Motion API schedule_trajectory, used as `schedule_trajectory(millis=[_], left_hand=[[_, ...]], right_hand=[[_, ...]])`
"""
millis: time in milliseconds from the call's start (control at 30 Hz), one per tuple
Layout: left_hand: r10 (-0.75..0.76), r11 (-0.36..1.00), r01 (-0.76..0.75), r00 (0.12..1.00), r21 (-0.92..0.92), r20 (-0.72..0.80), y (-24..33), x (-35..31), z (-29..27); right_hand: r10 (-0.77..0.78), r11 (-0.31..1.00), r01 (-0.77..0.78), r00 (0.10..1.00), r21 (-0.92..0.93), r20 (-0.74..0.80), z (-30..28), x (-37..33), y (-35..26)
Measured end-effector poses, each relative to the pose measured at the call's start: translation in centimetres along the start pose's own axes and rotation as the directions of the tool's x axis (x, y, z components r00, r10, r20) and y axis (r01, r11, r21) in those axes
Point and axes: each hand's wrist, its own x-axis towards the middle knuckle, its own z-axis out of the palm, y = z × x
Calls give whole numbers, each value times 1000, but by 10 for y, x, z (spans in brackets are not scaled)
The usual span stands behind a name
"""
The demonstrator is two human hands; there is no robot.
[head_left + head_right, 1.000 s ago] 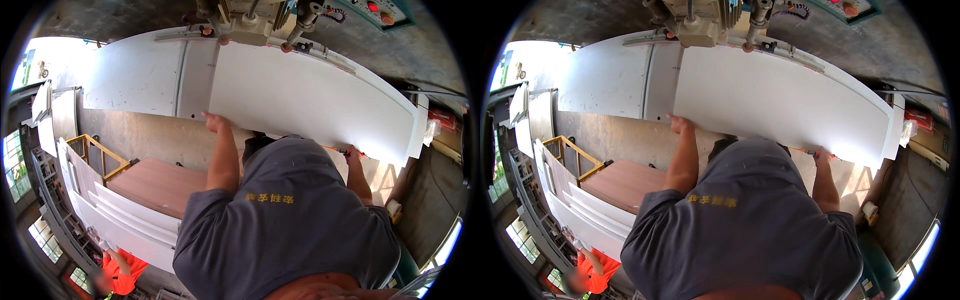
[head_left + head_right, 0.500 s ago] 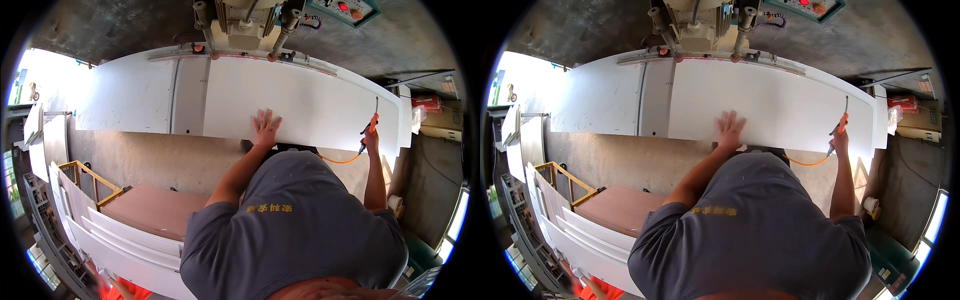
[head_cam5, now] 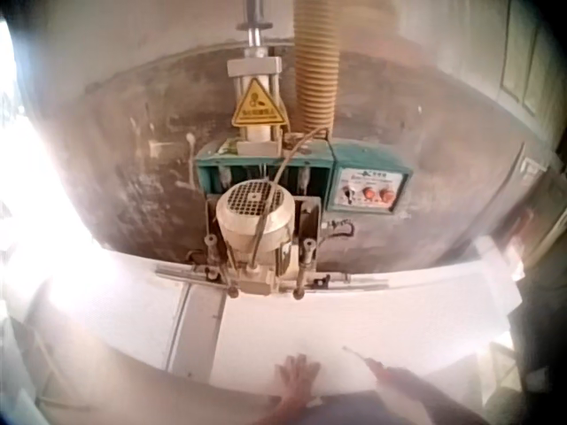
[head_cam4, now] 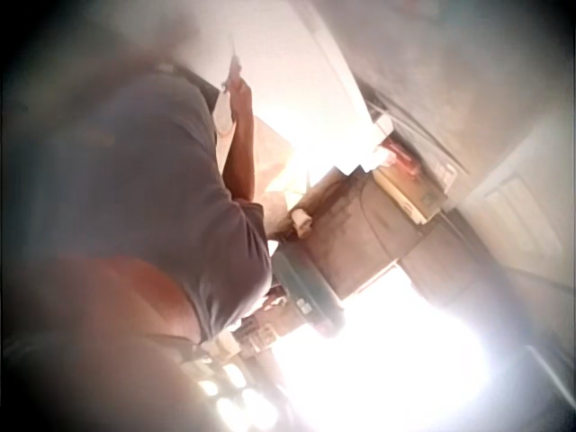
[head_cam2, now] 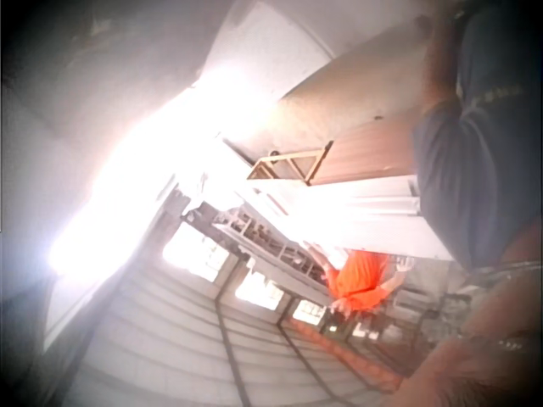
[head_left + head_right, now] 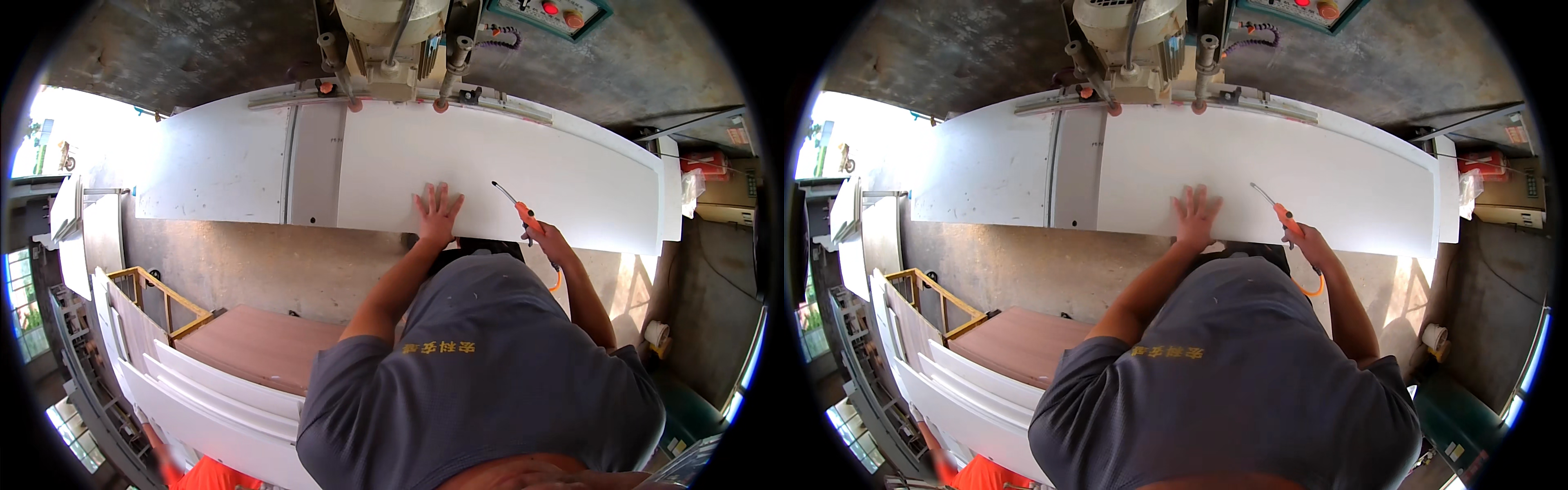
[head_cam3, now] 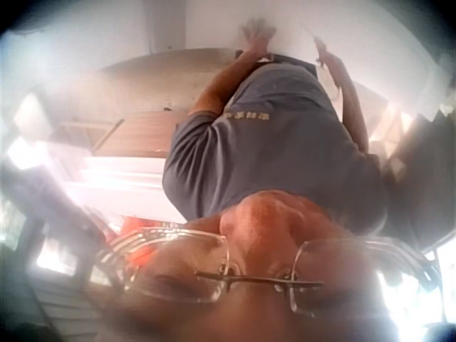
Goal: The person repeatedly picks up white rectangular panels and uses a handheld pneumatic drill to make holes in them. After drilling each panel, the person places it on a stack on the floor and retrieves another panel to continue the process.
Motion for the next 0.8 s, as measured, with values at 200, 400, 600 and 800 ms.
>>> schedule_trajectory(millis=[200,400,600,800], left_hand=[[-29,989,44,994,143,-106,0,9,22],[-33,992,37,999,119,-33,4,9,12],[-76,987,70,997,147,30,9,11,9],[-41,996,33,994,-84,-101,4,4,10]], right_hand=[[-73,994,71,997,86,26,4,15,-16],[-115,993,110,984,-43,-139,-6,11,-35],[-157,987,162,972,14,-173,-20,13,10],[-52,995,66,986,81,-155,-25,2,53]])
